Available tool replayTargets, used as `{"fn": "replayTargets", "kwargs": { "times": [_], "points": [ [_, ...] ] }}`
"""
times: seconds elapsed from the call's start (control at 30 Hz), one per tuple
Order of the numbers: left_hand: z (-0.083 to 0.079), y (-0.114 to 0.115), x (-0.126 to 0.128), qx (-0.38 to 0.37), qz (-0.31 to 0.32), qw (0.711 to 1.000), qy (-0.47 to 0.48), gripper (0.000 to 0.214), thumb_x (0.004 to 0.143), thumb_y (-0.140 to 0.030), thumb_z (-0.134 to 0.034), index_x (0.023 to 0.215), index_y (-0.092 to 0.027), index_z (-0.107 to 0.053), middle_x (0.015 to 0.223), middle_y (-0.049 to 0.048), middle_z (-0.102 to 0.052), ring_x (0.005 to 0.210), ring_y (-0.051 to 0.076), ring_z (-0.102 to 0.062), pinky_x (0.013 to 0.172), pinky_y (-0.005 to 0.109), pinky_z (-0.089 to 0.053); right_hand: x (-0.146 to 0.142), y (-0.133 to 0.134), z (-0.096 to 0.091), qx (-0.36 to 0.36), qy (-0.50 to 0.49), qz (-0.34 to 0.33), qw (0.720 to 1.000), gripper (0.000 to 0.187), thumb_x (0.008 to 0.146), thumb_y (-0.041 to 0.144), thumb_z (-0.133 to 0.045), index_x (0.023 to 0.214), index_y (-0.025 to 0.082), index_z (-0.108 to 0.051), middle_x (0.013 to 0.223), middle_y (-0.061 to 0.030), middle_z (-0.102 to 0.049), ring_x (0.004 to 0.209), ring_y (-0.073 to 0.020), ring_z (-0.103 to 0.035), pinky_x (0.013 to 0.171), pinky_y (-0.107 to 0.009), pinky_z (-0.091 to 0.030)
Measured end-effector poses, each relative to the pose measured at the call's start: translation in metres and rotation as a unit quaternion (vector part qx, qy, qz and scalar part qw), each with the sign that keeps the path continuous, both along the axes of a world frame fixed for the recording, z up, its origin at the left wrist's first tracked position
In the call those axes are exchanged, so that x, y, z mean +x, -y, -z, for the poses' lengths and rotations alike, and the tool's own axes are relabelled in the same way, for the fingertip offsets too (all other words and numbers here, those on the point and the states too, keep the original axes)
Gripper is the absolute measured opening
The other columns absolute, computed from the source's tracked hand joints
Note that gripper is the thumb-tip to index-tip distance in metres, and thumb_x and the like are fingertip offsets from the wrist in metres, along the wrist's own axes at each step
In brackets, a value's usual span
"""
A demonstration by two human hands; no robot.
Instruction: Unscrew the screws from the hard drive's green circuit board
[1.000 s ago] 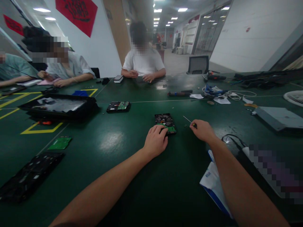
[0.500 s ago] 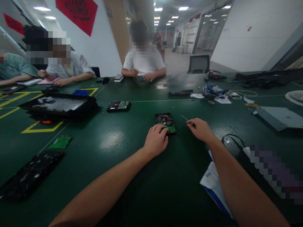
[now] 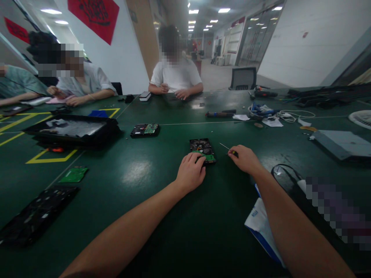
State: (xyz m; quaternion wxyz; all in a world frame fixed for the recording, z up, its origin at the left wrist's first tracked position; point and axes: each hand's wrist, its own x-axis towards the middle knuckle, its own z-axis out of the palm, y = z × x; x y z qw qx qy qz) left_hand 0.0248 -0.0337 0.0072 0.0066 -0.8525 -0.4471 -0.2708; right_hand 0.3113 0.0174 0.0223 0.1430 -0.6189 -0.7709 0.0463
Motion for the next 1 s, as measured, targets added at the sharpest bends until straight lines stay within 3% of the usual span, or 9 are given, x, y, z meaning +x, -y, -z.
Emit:
{"fn": "replayTargets", "kwargs": {
  "times": [0.37,0.53,0.87,1.0],
  "points": [
    [0.002,0.0,0.0,0.003,-0.001,1.0,0.001,0.037,0.096,-0.024,-0.062,0.133,-0.02,-0.066,0.135,0.0126,-0.063,0.13,0.032,-0.056,0.111,0.052,-0.05,0.005,-0.001,0.0,0.02,-0.012,0.074,0.997,0.016,0.096,0.028,-0.062,0.101,0.019,-0.075,0.1,-0.0093,-0.078,0.093,-0.0261,-0.072,0.083,-0.035,-0.049],
    [0.001,0.0,0.0,0.002,0.0,1.0,0.004,0.037,0.096,-0.024,-0.062,0.133,-0.021,-0.066,0.135,0.0122,-0.063,0.13,0.032,-0.056,0.112,0.051,-0.05,-0.002,0.0,-0.002,0.016,-0.03,0.06,0.998,0.011,0.091,0.029,-0.067,0.093,0.022,-0.076,0.093,-0.0051,-0.078,0.087,-0.0232,-0.072,0.079,-0.033,-0.048],
    [-0.001,0.0,-0.001,-0.003,0.001,1.0,0.002,0.037,0.097,-0.025,-0.061,0.133,-0.02,-0.066,0.135,0.0133,-0.063,0.131,0.033,-0.056,0.11,0.052,-0.051,0.003,0.002,-0.004,0.017,-0.074,0.027,0.997,0.01,0.092,0.031,-0.07,0.097,0.024,-0.075,0.099,-0.0042,-0.079,0.09,-0.0238,-0.072,0.083,-0.036,-0.05],
    [-0.002,0.001,-0.001,-0.008,0.0,1.0,0.002,0.037,0.097,-0.025,-0.061,0.134,-0.02,-0.065,0.136,0.013,-0.063,0.131,0.032,-0.055,0.111,0.053,-0.05,0.009,0.001,-0.002,0.028,-0.074,0.055,0.995,0.013,0.094,0.034,-0.067,0.098,0.024,-0.075,0.099,-0.0058,-0.079,0.092,-0.0261,-0.072,0.085,-0.038,-0.051]
  ]
}}
